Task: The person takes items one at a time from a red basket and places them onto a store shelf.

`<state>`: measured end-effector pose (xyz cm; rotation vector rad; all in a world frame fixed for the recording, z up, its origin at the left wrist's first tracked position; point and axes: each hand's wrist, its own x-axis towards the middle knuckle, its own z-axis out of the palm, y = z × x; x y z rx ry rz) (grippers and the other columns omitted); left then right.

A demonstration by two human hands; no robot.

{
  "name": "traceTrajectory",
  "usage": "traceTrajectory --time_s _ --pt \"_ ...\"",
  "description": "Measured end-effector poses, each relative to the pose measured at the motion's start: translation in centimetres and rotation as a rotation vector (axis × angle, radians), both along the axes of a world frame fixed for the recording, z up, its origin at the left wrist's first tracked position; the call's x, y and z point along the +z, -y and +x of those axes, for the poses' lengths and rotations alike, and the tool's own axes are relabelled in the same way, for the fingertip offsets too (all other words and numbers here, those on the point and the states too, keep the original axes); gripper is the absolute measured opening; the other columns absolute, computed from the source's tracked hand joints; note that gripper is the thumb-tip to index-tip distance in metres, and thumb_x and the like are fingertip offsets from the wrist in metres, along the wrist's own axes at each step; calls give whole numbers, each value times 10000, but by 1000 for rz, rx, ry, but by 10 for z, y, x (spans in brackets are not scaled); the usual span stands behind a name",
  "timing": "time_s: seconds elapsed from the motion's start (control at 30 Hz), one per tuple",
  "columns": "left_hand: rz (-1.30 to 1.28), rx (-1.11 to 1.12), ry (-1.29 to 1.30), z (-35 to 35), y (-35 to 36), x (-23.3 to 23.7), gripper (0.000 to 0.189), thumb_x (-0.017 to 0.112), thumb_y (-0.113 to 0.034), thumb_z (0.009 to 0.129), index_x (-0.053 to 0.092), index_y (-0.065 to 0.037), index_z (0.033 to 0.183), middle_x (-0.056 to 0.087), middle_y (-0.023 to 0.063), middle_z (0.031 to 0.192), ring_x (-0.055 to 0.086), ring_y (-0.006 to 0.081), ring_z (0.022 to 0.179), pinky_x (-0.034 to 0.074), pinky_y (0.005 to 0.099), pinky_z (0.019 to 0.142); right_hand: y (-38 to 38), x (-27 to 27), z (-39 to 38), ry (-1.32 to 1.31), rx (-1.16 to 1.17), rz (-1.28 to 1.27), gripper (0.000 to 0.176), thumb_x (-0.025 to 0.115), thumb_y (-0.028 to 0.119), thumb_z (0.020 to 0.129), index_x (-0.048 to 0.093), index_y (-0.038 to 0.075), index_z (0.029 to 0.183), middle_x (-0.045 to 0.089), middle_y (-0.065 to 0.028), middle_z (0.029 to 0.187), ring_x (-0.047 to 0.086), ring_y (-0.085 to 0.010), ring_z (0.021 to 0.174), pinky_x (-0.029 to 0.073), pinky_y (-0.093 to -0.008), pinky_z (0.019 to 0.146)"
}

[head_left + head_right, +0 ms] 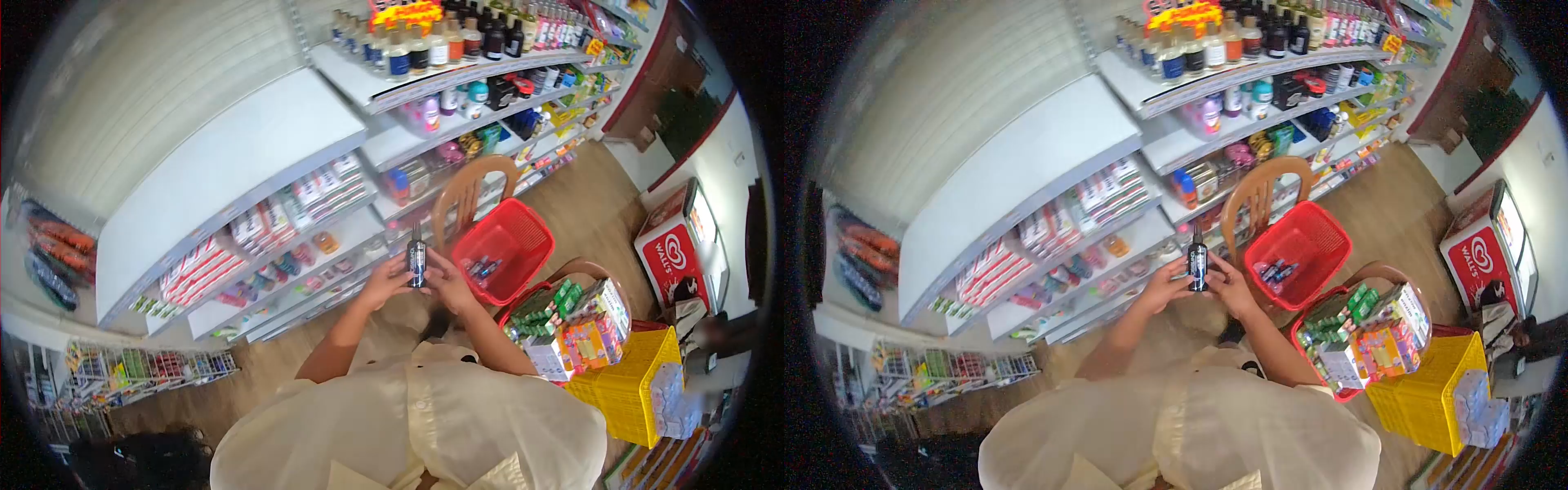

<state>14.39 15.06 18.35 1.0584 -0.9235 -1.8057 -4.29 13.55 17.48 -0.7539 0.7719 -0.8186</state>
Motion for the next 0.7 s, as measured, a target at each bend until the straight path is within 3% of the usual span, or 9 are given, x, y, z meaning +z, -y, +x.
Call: traceTrajectory --time_s 0.07,0.13,0.47,0.7 --pt "-17 38 6 24 -32 6 562 566 -59 811 318 -114 1312 443 84 1221 510 172 1008 493 335 780 -26 3 24 -18 19 -8 542 549 54 823 353 202 1306 560 -30 1082 554 -115 883 487 -290 729" --pt "-62 99 3 44 -63 13 590 594 -76 796 304 -65 1309 433 138 1221 498 205 1027 503 336 781 -54 12 49 -33 36 -9 541 553 58 821 354 195 1305 561 -30 1083 555 -111 880 490 -279 715" --pt "-30 337 96 144 -190 24 602 601 -84 794 298 -73 1314 432 136 1220 508 211 1015 506 325 771 -149 36 154 -119 250 -188 540 552 87 827 326 124 1316 549 -87 1104 569 -103 770 494 -236 613" --pt "-102 478 66 172 -239 28 586 601 -84 793 315 -64 1305 474 124 1178 532 203 979 509 322 750 -171 44 190 -96 405 -338 583 553 22 804 313 122 1325 517 -133 1150 530 -82 849 477 -216 600"
